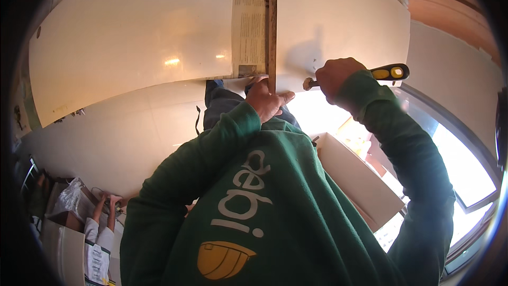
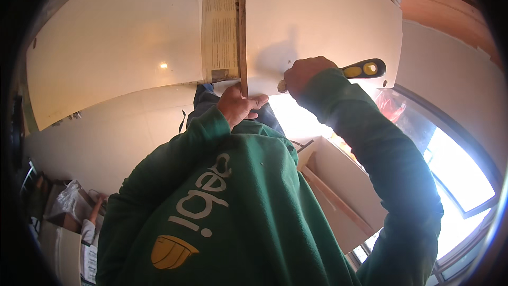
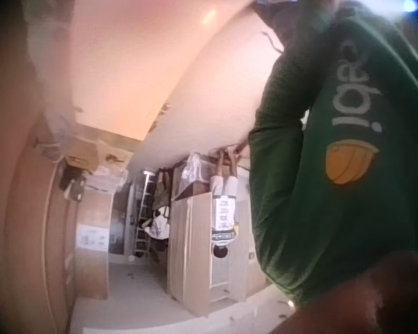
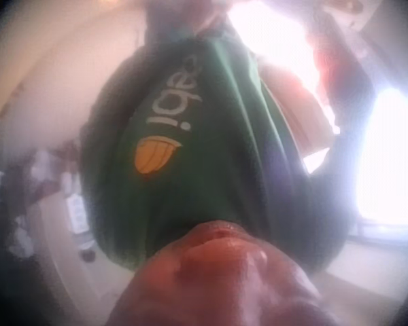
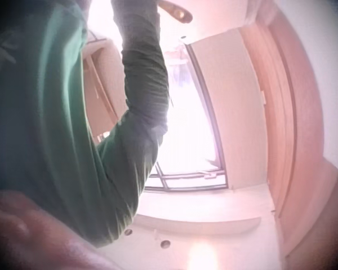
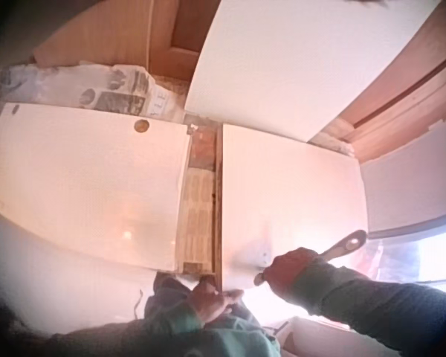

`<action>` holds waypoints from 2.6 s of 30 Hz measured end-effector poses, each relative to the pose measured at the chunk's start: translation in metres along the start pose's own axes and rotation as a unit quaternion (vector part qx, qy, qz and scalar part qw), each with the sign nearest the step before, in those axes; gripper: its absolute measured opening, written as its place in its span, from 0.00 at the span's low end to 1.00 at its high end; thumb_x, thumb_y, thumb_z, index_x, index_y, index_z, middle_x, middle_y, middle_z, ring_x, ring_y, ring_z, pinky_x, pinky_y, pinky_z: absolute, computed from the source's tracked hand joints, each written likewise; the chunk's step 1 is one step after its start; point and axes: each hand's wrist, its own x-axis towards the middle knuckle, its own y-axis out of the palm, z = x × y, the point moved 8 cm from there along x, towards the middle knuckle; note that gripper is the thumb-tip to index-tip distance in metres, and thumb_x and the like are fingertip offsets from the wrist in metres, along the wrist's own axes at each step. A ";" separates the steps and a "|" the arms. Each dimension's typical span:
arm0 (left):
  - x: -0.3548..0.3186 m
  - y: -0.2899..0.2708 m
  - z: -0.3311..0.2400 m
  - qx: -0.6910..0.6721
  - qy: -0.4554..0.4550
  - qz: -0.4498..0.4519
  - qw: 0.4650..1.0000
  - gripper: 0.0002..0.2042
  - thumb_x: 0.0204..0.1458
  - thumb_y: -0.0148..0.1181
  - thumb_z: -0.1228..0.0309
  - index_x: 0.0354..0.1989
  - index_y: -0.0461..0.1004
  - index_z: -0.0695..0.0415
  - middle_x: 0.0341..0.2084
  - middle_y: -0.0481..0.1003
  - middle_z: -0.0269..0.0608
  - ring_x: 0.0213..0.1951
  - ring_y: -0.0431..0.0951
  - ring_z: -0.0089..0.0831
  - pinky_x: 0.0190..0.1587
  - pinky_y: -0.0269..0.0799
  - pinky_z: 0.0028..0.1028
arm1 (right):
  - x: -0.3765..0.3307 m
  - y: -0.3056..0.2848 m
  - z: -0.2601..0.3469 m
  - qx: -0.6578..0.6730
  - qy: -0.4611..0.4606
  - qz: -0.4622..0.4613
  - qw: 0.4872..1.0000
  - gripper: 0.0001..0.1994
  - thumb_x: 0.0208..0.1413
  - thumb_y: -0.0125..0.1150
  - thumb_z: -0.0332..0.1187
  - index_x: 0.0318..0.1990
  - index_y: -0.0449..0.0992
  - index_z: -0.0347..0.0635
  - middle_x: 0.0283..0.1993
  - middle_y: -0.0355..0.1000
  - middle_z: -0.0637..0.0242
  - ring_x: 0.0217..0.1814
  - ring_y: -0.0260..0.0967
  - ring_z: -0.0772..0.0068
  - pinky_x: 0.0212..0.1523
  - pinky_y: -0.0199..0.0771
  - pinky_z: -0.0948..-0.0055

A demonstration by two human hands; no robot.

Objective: The person uses a screwdriver to tighten screws into the underside of a white cabinet door. They repeatedly position the screwdriver, turn it to secure the screw, and move to adjacent screw holes on the same door. Other people are visible in the background working on similar tasks.

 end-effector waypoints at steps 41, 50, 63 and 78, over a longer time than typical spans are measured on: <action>0.000 0.033 0.040 -0.116 0.095 -0.141 0.979 0.38 0.55 0.75 0.58 0.62 0.60 0.74 0.62 0.69 0.58 0.55 0.77 0.36 0.51 0.79 0.29 | -0.033 0.115 -0.057 0.280 0.019 -0.159 0.947 0.12 0.72 0.50 0.37 0.41 0.72 0.36 0.26 0.76 0.46 0.31 0.75 0.38 0.34 0.74 0.46; 0.026 0.074 0.045 -0.218 0.167 -0.087 0.957 0.37 0.59 0.72 0.61 0.65 0.58 0.72 0.66 0.67 0.55 0.62 0.73 0.36 0.58 0.76 0.33 | -0.027 0.108 -0.032 0.239 -0.044 -0.135 0.961 0.15 0.72 0.51 0.36 0.33 0.66 0.36 0.21 0.70 0.46 0.25 0.69 0.37 0.28 0.69 0.45; 0.038 0.078 0.031 -0.266 0.194 -0.079 0.941 0.25 0.59 0.71 0.66 0.60 0.68 0.60 0.53 0.75 0.42 0.51 0.78 0.29 0.40 0.85 0.27 | -0.023 0.075 -0.020 0.060 -0.063 -0.057 0.995 0.11 0.68 0.51 0.33 0.37 0.71 0.33 0.26 0.77 0.47 0.31 0.77 0.41 0.36 0.78 0.47; 0.039 0.091 0.042 -0.262 0.206 -0.070 0.940 0.44 0.55 0.74 0.65 0.73 0.50 0.64 0.66 0.65 0.60 0.57 0.78 0.44 0.44 0.86 0.38 | -0.026 0.032 -0.024 -0.056 -0.008 -0.088 0.995 0.14 0.72 0.50 0.40 0.38 0.74 0.40 0.25 0.78 0.51 0.28 0.78 0.46 0.33 0.78 0.51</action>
